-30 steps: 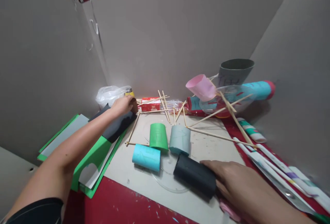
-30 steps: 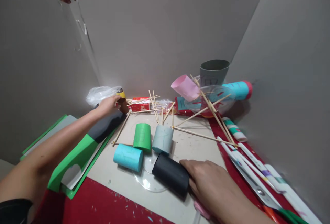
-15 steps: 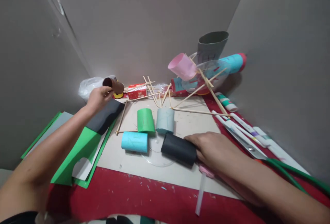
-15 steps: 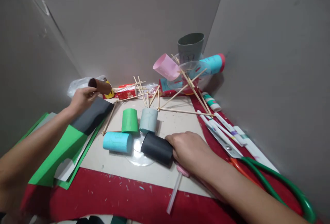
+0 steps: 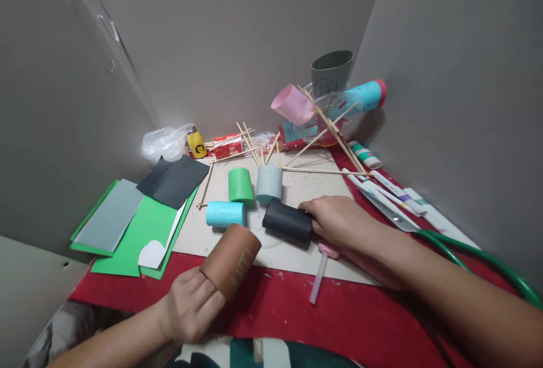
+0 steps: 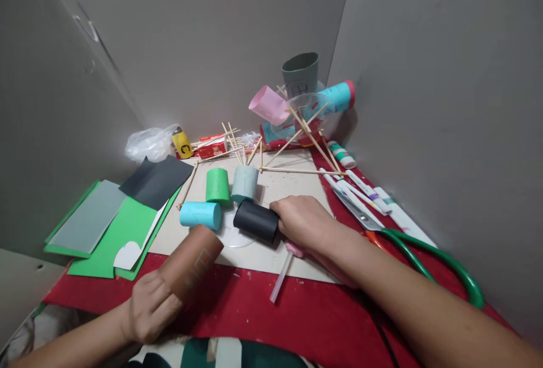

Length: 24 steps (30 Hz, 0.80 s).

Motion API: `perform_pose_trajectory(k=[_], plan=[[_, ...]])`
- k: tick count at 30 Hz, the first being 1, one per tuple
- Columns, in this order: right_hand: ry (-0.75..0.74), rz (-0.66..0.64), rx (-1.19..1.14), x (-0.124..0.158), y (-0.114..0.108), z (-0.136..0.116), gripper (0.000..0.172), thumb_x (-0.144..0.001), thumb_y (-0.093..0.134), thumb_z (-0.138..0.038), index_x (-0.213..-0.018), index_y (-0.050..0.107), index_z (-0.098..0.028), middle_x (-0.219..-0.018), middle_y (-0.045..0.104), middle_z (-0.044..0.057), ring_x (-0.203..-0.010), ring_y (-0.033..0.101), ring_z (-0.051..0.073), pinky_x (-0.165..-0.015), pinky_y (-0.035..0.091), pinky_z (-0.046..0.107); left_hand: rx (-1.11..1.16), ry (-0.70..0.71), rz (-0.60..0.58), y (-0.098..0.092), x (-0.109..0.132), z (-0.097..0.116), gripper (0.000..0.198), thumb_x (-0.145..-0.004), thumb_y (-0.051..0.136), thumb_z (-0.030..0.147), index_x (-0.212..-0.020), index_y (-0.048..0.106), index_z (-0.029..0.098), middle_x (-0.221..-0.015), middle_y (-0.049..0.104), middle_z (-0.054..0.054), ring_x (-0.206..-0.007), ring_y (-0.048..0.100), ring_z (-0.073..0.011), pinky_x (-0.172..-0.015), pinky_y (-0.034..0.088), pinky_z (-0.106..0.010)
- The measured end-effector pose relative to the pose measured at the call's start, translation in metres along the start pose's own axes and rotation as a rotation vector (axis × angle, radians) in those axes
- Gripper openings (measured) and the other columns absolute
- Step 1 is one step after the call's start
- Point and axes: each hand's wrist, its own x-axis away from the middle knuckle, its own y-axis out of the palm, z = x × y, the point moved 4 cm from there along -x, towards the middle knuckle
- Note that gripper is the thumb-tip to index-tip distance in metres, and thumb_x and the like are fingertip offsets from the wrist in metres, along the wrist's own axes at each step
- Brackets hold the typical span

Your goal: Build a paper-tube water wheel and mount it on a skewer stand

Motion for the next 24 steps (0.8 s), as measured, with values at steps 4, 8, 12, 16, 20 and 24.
perform_pose_trajectory(k=[4, 8, 12, 16, 20, 24], plan=[[-0.009, 0.008, 0.015, 0.001, -0.001, -0.001, 0.033, -0.076, 0.047, -0.011, -0.093, 0.074, -0.019, -0.091, 0.077, 0.014, -0.087, 0.071, 0.030, -0.061, 0.032, 0.032, -0.012, 0.014, 0.106, -0.002, -0.027, 0.008, 0.027, -0.093, 0.036, 0.009, -0.099, 0.062, 0.012, -0.073, 0.067, -0.008, -0.064, 0.060, -0.0187, -0.063, 0.048, -0.032], [-0.014, 0.019, 0.023, 0.004, -0.004, -0.003, 0.032, -0.076, 0.046, -0.010, -0.090, 0.074, -0.019, -0.089, 0.077, 0.013, -0.085, 0.071, 0.029, -0.061, 0.033, 0.032, -0.110, 0.002, 0.007, 0.008, -0.039, 0.013, 0.025, -0.092, 0.040, 0.011, -0.107, 0.061, 0.011, -0.086, 0.070, -0.011, -0.071, 0.062, -0.0208, -0.062, 0.045, -0.034], [-0.036, 0.030, 0.034, 0.005, -0.009, -0.006, 0.032, -0.075, 0.047, -0.009, -0.088, 0.075, -0.019, -0.088, 0.077, 0.012, -0.085, 0.071, 0.028, -0.063, 0.036, 0.032, -0.180, -0.044, -0.143, 0.020, -0.042, 0.012, 0.021, -0.090, 0.047, 0.013, -0.107, 0.059, 0.014, -0.086, 0.069, -0.008, -0.071, 0.061, -0.0207, -0.063, 0.043, -0.035], [-0.077, 0.057, 0.047, 0.003, -0.010, -0.007, 0.030, -0.076, 0.049, -0.009, -0.089, 0.074, -0.018, -0.093, 0.076, 0.011, -0.087, 0.070, 0.027, -0.068, 0.039, 0.033, -0.149, -0.092, -0.203, 0.027, -0.044, 0.010, 0.005, -0.092, 0.056, 0.022, -0.095, 0.058, 0.018, -0.074, 0.065, -0.003, -0.070, 0.059, -0.0216, -0.062, 0.041, -0.034], [-0.123, 0.080, 0.049, 0.001, -0.008, -0.008, 0.027, -0.079, 0.050, -0.011, -0.089, 0.074, -0.018, -0.093, 0.076, 0.011, -0.087, 0.069, 0.027, -0.073, 0.041, 0.034, -0.103, -0.170, -0.215, 0.032, -0.046, 0.008, 0.023, -0.092, 0.060, 0.042, -0.096, 0.059, 0.019, -0.076, 0.067, -0.004, -0.076, 0.061, -0.0247, -0.064, 0.043, -0.035], [-0.146, 0.072, 0.052, 0.001, -0.005, -0.008, 0.026, -0.080, 0.050, -0.009, -0.087, 0.074, -0.018, -0.091, 0.076, 0.010, -0.088, 0.069, 0.026, -0.076, 0.042, 0.036, -0.078, -0.189, -0.298, 0.036, -0.051, 0.007, 0.031, -0.090, 0.062, 0.048, -0.097, 0.061, 0.018, -0.078, 0.068, -0.006, -0.078, 0.063, -0.0274, -0.063, 0.048, -0.038]])
